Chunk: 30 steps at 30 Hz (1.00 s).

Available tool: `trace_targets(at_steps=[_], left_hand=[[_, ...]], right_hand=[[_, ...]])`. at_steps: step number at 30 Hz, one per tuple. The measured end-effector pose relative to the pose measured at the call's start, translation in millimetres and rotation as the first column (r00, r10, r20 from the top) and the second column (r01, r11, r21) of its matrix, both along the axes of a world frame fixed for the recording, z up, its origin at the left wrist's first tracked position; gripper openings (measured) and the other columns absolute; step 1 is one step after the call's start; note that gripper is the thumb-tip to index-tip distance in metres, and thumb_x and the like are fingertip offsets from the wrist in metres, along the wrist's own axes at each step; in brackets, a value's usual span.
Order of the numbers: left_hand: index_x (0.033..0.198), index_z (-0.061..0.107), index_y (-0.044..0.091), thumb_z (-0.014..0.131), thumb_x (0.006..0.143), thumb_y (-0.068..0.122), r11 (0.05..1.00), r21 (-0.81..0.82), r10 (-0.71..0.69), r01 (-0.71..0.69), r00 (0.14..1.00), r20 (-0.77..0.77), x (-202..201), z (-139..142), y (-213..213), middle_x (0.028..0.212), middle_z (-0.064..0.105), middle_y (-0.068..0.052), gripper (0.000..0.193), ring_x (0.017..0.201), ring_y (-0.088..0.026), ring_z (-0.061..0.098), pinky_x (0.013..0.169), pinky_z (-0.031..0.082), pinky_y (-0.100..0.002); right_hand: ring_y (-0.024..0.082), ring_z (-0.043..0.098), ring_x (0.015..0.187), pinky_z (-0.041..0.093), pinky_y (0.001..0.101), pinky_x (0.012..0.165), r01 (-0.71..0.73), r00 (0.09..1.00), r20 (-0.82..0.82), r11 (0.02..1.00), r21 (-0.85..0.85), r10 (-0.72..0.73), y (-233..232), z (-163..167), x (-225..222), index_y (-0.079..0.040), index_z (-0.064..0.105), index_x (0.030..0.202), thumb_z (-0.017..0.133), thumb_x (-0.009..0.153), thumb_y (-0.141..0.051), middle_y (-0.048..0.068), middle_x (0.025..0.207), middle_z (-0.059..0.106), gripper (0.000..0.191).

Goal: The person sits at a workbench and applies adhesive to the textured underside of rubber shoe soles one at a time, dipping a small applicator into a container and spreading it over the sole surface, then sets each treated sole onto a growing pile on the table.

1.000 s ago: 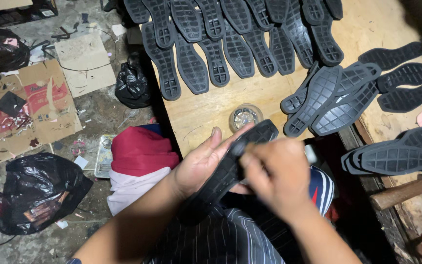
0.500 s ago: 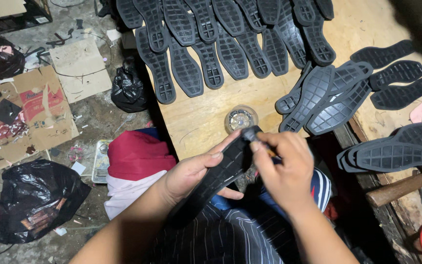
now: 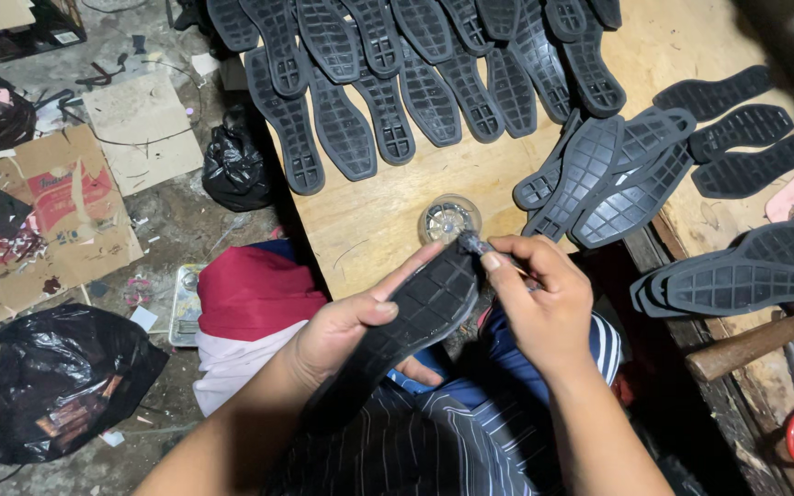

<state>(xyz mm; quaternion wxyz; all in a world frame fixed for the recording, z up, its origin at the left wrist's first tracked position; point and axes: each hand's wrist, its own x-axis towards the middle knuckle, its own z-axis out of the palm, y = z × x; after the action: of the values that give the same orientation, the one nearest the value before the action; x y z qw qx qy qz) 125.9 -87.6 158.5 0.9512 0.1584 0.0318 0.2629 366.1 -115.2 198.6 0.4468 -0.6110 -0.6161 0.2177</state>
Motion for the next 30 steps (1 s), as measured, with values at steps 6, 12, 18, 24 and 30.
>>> trace_targets(at_steps=[6, 12, 18, 24, 30], left_hand=[[0.174, 0.01, 0.027, 0.052, 0.096, 0.015, 0.981, -0.192, 0.06, -0.035, 0.99, 0.125, -8, 0, 0, 0.172, 0.026, -0.015, 0.089, 0.151, -0.038, 0.038, 0.099, 0.052, -0.065], [0.173, 0.011, 0.03, 0.049, 0.096, 0.016, 0.974, -0.225, 0.072, -0.035, 0.984, 0.16, -7, 0, 0, 0.17, 0.028, -0.016, 0.087, 0.149, -0.041, 0.038, 0.1, 0.051, -0.067], [0.173, 0.01, 0.029, 0.048, 0.095, 0.016, 0.973, -0.228, 0.003, 0.025, 0.993, 0.122, -9, 0, -1, 0.17, 0.026, -0.015, 0.087, 0.149, -0.037, 0.037, 0.1, 0.05, -0.069], [0.172, 0.012, 0.025, 0.048, 0.095, 0.016, 0.983, -0.167, -0.053, 0.077, 0.988, 0.143, -11, 1, 2, 0.171, 0.027, -0.013, 0.086, 0.151, -0.039, 0.036, 0.105, 0.045, -0.069], [0.17, 0.014, 0.025, 0.049, 0.093, 0.017, 0.983, -0.176, 0.074, -0.055, 0.992, 0.106, -4, 5, 5, 0.171, 0.026, -0.009, 0.086, 0.152, -0.031, 0.035, 0.119, 0.03, -0.067]], right_hand=[[0.011, 0.062, 0.079, 0.047, 0.0245, 0.072, 0.022, 1.0, -0.009, 1.0, -0.023, -0.022, -2, 7, 12, 0.0, 0.073, 0.103, 0.073, 0.093, -0.01, 0.005, 0.09, 0.068, 0.015], [0.019, 0.064, 0.082, 0.049, 0.0302, 0.075, -0.227, 0.968, 0.117, 0.973, 0.027, 0.223, -9, 11, 4, -0.001, 0.073, 0.098, 0.074, 0.087, -0.009, 0.007, 0.087, 0.067, 0.013], [0.018, 0.064, 0.079, 0.049, 0.0299, 0.073, -0.152, 0.978, 0.15, 0.988, 0.034, 0.145, -4, 12, 9, -0.001, 0.072, 0.1, 0.074, 0.088, -0.01, 0.007, 0.086, 0.067, 0.014], [0.019, 0.063, 0.079, 0.049, 0.0303, 0.072, -0.083, 0.994, 0.073, 0.996, -0.02, 0.085, 0, 15, 17, 0.0, 0.072, 0.102, 0.072, 0.091, -0.009, 0.008, 0.09, 0.068, 0.014], [0.02, 0.064, 0.084, 0.051, 0.0328, 0.078, -0.197, 0.972, 0.142, 0.978, 0.065, 0.186, -12, 13, -4, -0.001, 0.072, 0.101, 0.072, 0.09, -0.01, 0.008, 0.092, 0.068, 0.014]])
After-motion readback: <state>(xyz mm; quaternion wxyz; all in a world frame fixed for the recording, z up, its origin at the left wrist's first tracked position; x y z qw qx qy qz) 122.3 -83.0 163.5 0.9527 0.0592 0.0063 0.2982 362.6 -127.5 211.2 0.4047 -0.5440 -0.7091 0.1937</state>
